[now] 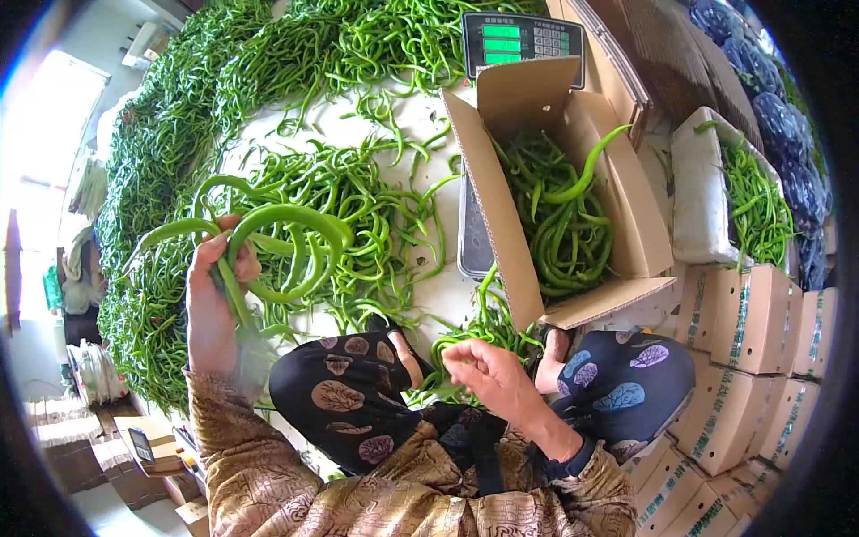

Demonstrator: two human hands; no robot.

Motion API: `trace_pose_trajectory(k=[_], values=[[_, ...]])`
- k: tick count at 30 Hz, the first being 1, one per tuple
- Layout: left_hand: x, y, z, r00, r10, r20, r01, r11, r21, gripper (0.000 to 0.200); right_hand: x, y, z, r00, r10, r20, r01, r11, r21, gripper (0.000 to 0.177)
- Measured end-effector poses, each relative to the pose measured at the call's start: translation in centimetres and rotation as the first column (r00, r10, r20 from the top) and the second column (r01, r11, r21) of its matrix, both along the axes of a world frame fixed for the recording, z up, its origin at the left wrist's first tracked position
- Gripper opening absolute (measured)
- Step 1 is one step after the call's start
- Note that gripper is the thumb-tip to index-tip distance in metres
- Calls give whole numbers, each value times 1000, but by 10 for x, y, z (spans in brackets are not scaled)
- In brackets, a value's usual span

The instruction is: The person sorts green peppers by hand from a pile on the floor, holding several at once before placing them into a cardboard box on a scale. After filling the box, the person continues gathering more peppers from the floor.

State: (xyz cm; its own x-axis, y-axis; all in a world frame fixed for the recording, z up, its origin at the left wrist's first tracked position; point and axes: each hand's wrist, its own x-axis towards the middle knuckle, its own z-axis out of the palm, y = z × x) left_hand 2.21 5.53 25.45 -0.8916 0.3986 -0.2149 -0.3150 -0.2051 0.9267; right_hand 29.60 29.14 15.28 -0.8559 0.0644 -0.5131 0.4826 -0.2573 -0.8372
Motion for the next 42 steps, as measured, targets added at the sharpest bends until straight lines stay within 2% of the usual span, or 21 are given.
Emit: trace_pose_trajectory(k=[2, 3, 5, 8, 12, 14, 17, 20, 21, 24, 26, 28, 29, 30, 32, 33, 34, 36, 40, 42], values=[[9, 2, 17, 999, -34, 0, 34, 999, -4, 36, -16, 4, 14, 996, -49, -81, 48, 999, -18, 30], [16, 8, 25, 1000, -24, -8, 24, 1000, -15, 35, -27, 11, 34, 999, 14, -50, -13, 999, 32, 37], [28, 12, 40, 998, -60, -3, 60, 998, 18, 35, -47, 14, 39, 893, -47, -447, 139, 975, 176, 51], [46, 18, 60, 994, -108, 2, 108, 990, 89, 36, -79, 27, 52, 822, 62, -566, 240, 864, 443, 66], [63, 22, 69, 987, -160, 10, 156, 975, 155, 37, -101, 29, 52, 848, 31, -529, 80, 979, 186, 74], [73, 26, 69, 985, -167, 41, 156, 968, 199, 38, -108, 19, 37, 821, -79, -566, 42, 996, -79, 67], [82, 32, 63, 976, -194, 100, 161, 948, 273, 37, -108, 7, 39, 749, -161, -642, 23, 976, -218, 49], [94, 37, 53, 967, -197, 163, 133, 932, 336, 38, -96, 13, 29, 867, -37, -497, -68, 979, -192, 31], [96, 38, 49, 962, -199, 187, 115, 917, 383, 38, -90, 7, 39, 884, -175, -434, 37, 950, -309, 20], [107, 41, 33, 945, -183, 271, 40, 887, 460, 39, -71, 24, 59, 892, -358, -275, 129, 786, -604, 17], [113, 43, 18, 934, -200, 297, 30, 869, 494, 42, -64, 39, 67, 896, -389, -213, 208, 794, -572, 14], [123, 51, 13, 916, -165, 367, -52, 856, 514, 41, -56, 53, 75, 911, -356, -206, 237, 863, -446, 14], [125, 51, 8, 909, -175, 378, -60, 843, 534, 40, -53, 61, 70, 918, -335, -211, 199, 852, -484, 16], [128, 53, 3, 927, -102, 360, -122, 828, 548, 36, -42, 74, 76, 936, -325, -135, 237, 866, -439, 17], [129, 49, 1, 873, -86, 481, -273, 731, 626, 29, -30, 85, 75, 929, -358, -97, 277, 844, -459, 17], [129, 46, -2, 880, -83, 468, -289, 687, 667, 30, -23, 88, 73, 916, -394, -71, 319, 826, -464, 18], [129, 44, -4, 897, -13, 441, -308, 698, 647, 29, -18, 93, 74, 914, -399, -71, 326, 828, -457, 20], [133, 40, -7, 909, -3, 416, -301, 686, 663, 29, -9, 102, 74, 907, -395, -144, 269, 808, -523, 22], [145, 37, -10, 908, -15, 418, -293, 691, 661, 31, -1, 107, 86, 890, -421, -172, 296, 824, -483, 23], [150, 35, -11, 896, -32, 443, -318, 651, 690, 32, 0, 110, 91, 887, -420, -191, 299, 839, -455, 24]])
